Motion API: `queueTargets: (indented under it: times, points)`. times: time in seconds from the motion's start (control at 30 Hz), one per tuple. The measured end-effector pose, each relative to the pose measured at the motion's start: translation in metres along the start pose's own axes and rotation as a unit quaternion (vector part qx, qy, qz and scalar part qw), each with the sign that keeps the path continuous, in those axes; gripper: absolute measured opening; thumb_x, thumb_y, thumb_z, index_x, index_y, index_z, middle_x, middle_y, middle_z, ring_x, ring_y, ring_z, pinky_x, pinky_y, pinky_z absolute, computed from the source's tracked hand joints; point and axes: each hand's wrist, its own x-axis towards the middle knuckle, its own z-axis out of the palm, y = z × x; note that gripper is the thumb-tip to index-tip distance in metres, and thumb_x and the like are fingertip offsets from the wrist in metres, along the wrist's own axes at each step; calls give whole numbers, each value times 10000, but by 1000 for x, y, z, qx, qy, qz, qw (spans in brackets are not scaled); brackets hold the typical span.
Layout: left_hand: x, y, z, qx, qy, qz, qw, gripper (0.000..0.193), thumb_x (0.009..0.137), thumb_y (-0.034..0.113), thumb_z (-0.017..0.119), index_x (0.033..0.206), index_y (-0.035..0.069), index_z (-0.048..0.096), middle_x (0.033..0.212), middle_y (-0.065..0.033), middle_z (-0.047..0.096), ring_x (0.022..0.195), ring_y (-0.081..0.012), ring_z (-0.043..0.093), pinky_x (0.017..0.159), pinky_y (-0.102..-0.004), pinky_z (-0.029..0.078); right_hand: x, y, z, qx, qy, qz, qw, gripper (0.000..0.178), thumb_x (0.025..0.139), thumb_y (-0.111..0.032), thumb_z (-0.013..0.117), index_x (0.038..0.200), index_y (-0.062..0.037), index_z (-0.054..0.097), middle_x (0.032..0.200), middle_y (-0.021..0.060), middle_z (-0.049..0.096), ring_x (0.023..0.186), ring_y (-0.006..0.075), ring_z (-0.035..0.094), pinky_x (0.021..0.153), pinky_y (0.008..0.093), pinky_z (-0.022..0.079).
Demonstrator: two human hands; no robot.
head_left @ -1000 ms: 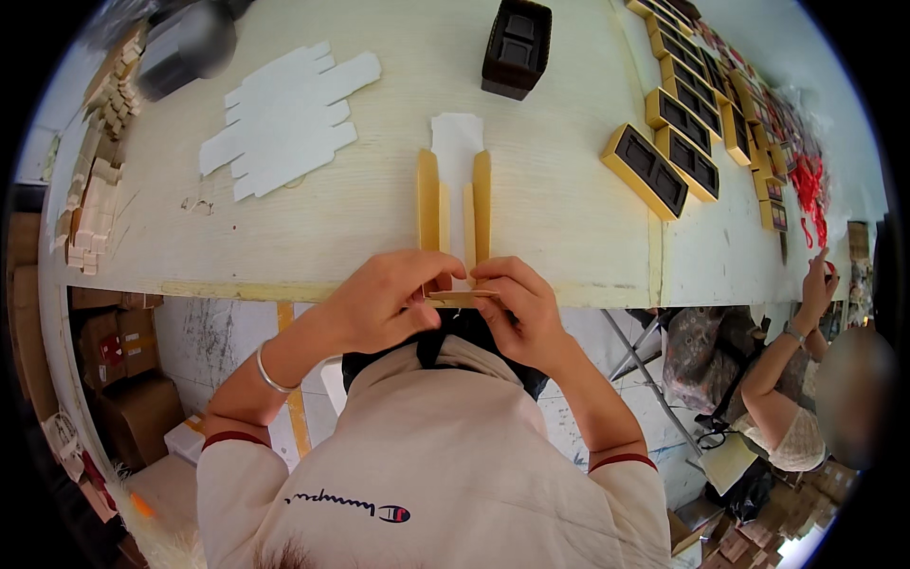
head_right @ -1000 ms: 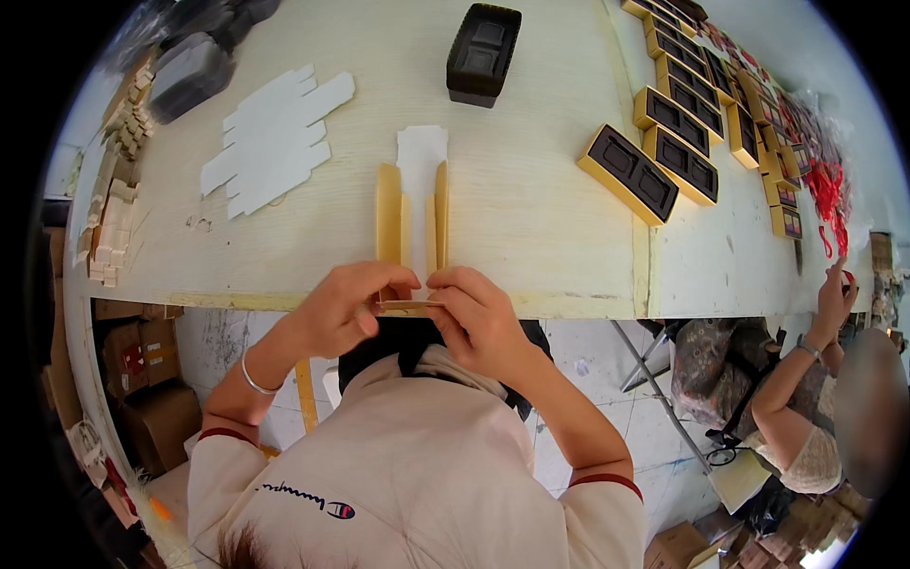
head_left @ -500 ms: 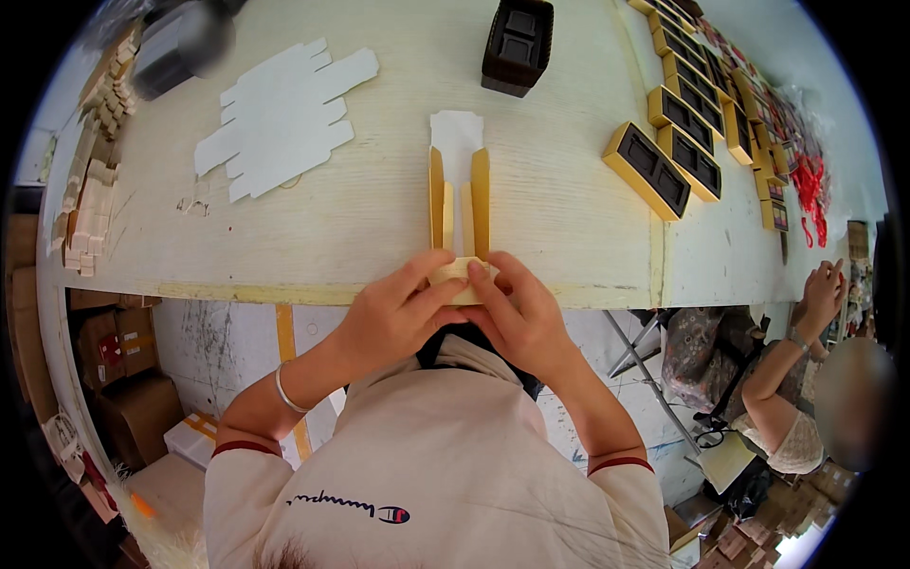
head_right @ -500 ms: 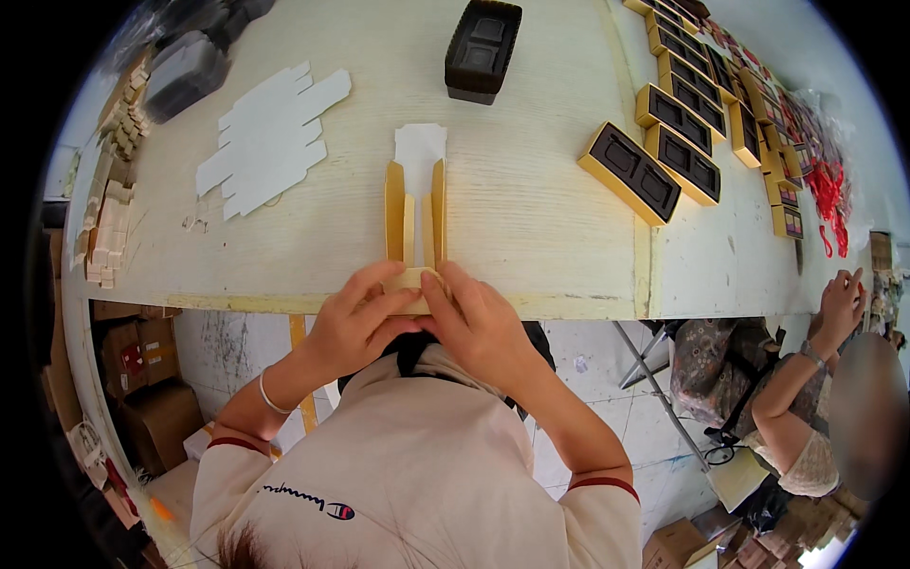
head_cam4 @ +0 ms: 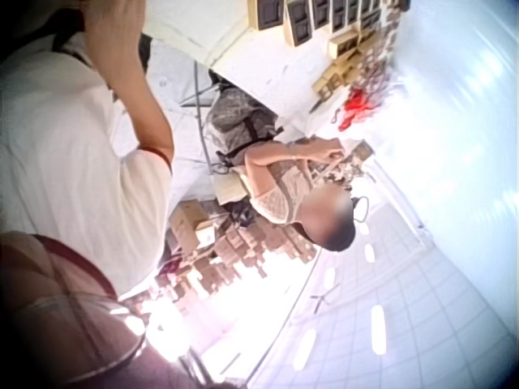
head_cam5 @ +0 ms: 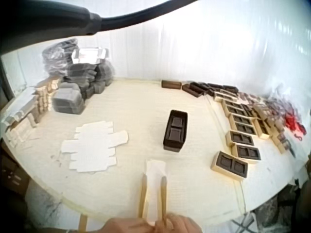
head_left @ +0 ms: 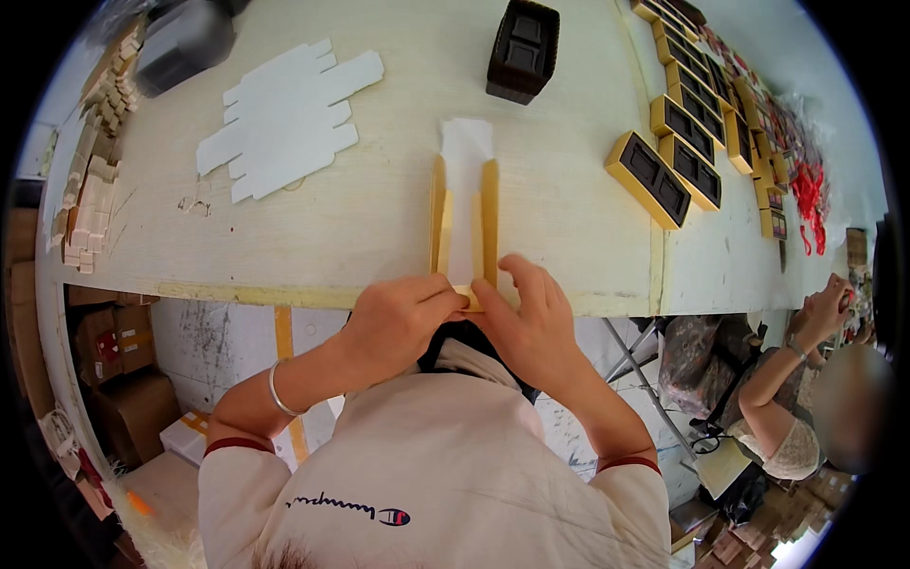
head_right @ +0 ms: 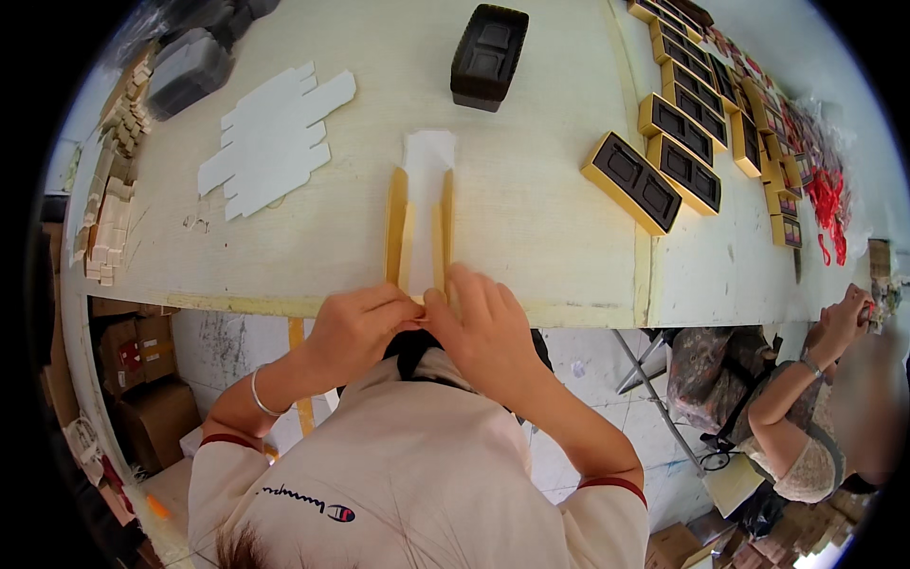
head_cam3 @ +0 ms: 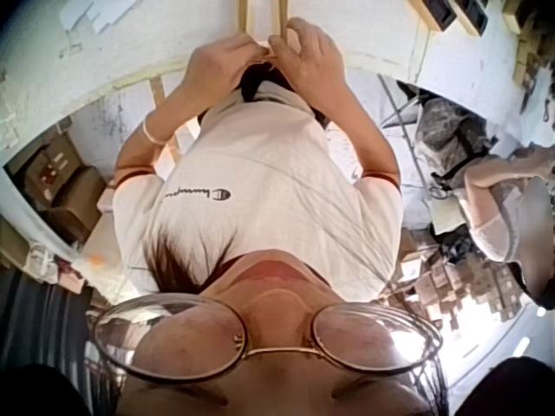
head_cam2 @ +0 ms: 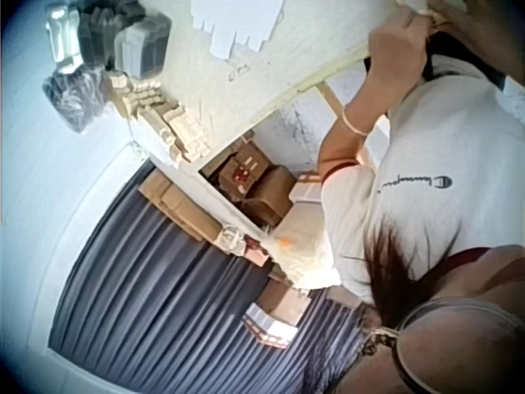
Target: The person folds flat white cardboard pieces into small rectangular boxes and inserts black plastic trays into them. The person repeats this process multiple times, stacking the finished boxes on the table.
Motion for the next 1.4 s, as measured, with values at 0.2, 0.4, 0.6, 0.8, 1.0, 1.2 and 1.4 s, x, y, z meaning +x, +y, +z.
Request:
queueTargets:
  times: [0.2, 0.4, 0.6, 0.8, 1.0, 1.2, 1.4]
  points:
    - [-2, 7, 2, 81, 22, 22, 996, 137, 765, 27, 646, 899, 13, 621, 810, -57, 515, 651, -187, 565, 497, -289, 453, -1, -5, -9, -104, -166, -56, 979, 150, 661, -36, 630, 773, -42, 531, 786, 65, 422, 720, 192, 452, 611, 285, 344]
    - [-3, 8, 3, 138, -56, -19, 989, 120, 743, -6, 655, 835, 5, 579, 790, -85, 530, 627, -244, 563, 505, -334, 446, 5, -3, -5, -11, -219, 7, 976, 150, 658, 0, 629, 734, -57, 513, 726, 71, 455, 688, 201, 478, 600, 296, 355]
    - [7, 11, -6, 84, -98, -42, 991, 153, 725, -50, 608, 857, 13, 560, 801, -100, 515, 648, -285, 566, 522, -360, 449, 2, 2, -8, 135, -223, 80, 962, 181, 690, -64, 697, 765, -29, 536, 769, 76, 487, 709, 241, 534, 619, 360, 411]
    - [22, -1, -33, 95, -217, -6, 972, 185, 669, -29, 637, 827, 37, 568, 888, -92, 528, 809, -243, 581, 677, -362, 494, 9, 24, -19, 57, -169, 66, 982, 221, 715, -83, 701, 909, -45, 604, 840, 77, 537, 737, 254, 541, 658, 397, 434]
    - [50, 10, -60, 275, -119, 95, 949, 315, 723, 125, 704, 1023, 71, 625, 1124, -38, 592, 995, -234, 530, 879, -409, 422, 5, 44, -18, -38, -142, 5, 989, 242, 717, -114, 702, 929, -49, 605, 810, 73, 558, 732, 241, 529, 624, 369, 422]
    - [35, 6, -17, 162, -72, 37, 983, 355, 678, 203, 761, 967, 82, 594, 1051, -51, 561, 884, -227, 534, 821, -378, 439, 3, 2, -17, 176, -103, 147, 968, 282, 732, 20, 695, 1006, -2, 632, 851, 94, 612, 753, 263, 562, 655, 350, 456]
    - [37, -15, -19, 93, -74, 97, 988, 358, 653, 250, 786, 914, 106, 586, 966, -47, 539, 830, -238, 542, 784, -348, 456, -6, 35, -49, 82, -136, 27, 987, 502, 684, 37, 651, 1167, -98, 634, 946, 89, 570, 874, 268, 564, 787, 351, 458]
